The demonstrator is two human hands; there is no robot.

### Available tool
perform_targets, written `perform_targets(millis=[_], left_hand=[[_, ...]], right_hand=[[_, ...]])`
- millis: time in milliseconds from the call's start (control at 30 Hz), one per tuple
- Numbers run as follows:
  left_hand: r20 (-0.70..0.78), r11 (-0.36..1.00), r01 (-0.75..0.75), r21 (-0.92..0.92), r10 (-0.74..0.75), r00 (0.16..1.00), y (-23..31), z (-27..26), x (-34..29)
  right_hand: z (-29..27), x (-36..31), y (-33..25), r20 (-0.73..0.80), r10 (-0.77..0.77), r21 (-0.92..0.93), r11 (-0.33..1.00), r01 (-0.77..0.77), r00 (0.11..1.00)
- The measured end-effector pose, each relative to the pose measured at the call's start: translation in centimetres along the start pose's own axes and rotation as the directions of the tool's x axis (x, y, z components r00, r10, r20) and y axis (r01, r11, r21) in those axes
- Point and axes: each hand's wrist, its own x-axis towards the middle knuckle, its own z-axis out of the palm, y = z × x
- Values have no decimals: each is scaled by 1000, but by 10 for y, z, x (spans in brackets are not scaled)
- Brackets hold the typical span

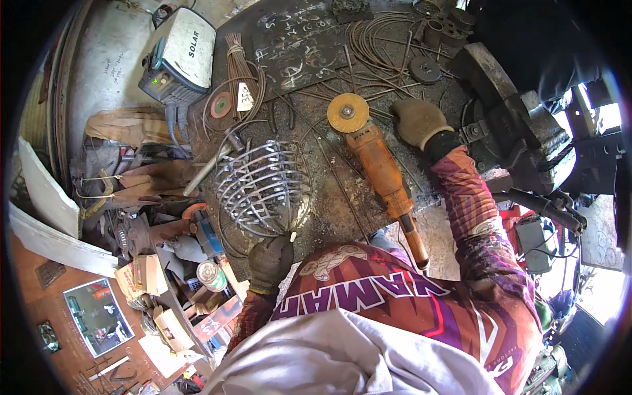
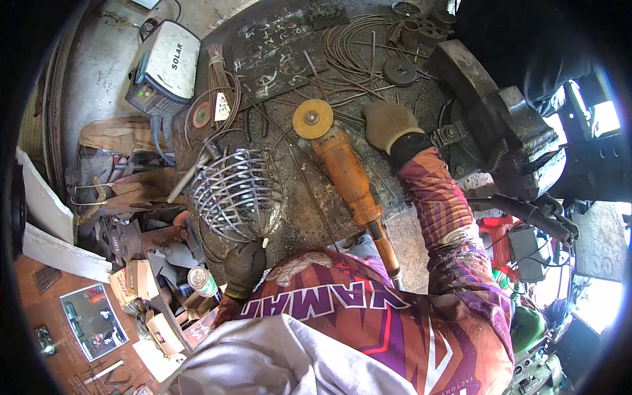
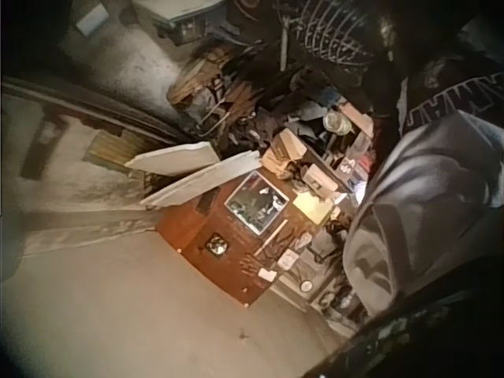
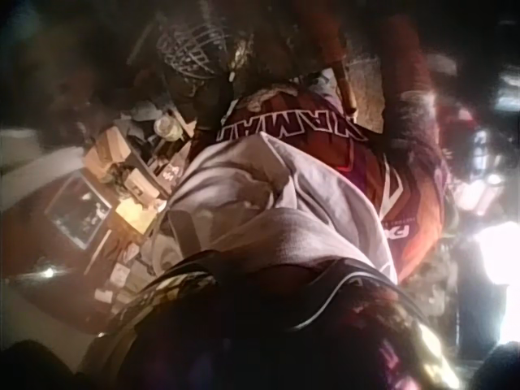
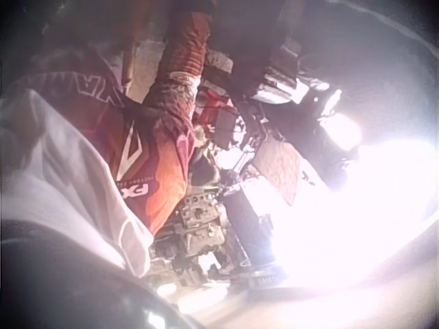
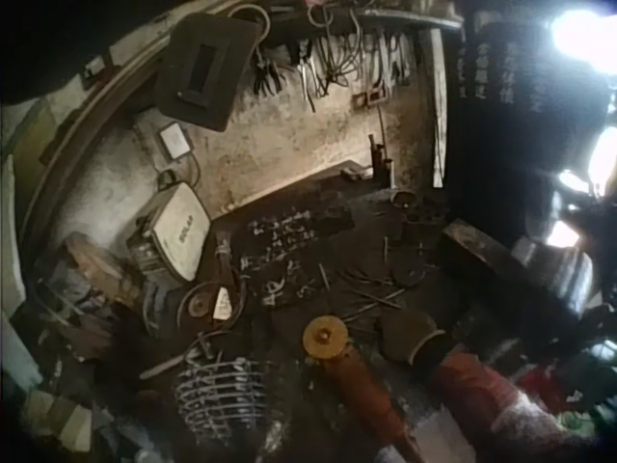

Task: The person assembles a curved metal wire structure on a workbench, handling long metal rods and fitting them into a circular base by hand while wearing gloves.

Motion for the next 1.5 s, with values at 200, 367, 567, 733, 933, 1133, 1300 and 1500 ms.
perform_targets(millis=[200, 367, 567, 733, 933, 1133, 1300, 1500], left_hand=[[14, 1000, 31, 1, -31, 999, 9, -6, 5], [40, 999, 39, -16, -38, 998, 4, -3, 2], [45, 1000, 21, -13, -21, 999, 4, 0, 3], [-20, 998, -50, -29, 49, 999, 2, -1, 3], [-61, 999, -14, -44, 11, 998, -2, 5, -1], [-89, 999, -34, 2, 34, 995, 5, 2, 2], [-117, 997, -82, -4, 81, 990, 0, 4, 0], [-113, 994, -67, -89, 57, 992, 1, 3, -3]], right_hand=[[-47, -26, 12, -27, -8, -6, 1000, 8, 1000], [-70, -55, 32, -65, -43, 114, 992, 50, 997], [-82, -88, 39, 134, 35, 385, 919, -85, 990], [-62, -94, 58, 197, -22, 570, 816, -96, 980], [-77, -104, 56, 279, -96, 644, 757, -112, 955], [-86, -135, 65, 205, -8, 616, 778, -122, 979], [-59, -149, 61, 99, -111, 995, 5, -99, 989], [-42, -107, 18, -87, -206, 929, -370, 4, 975]])
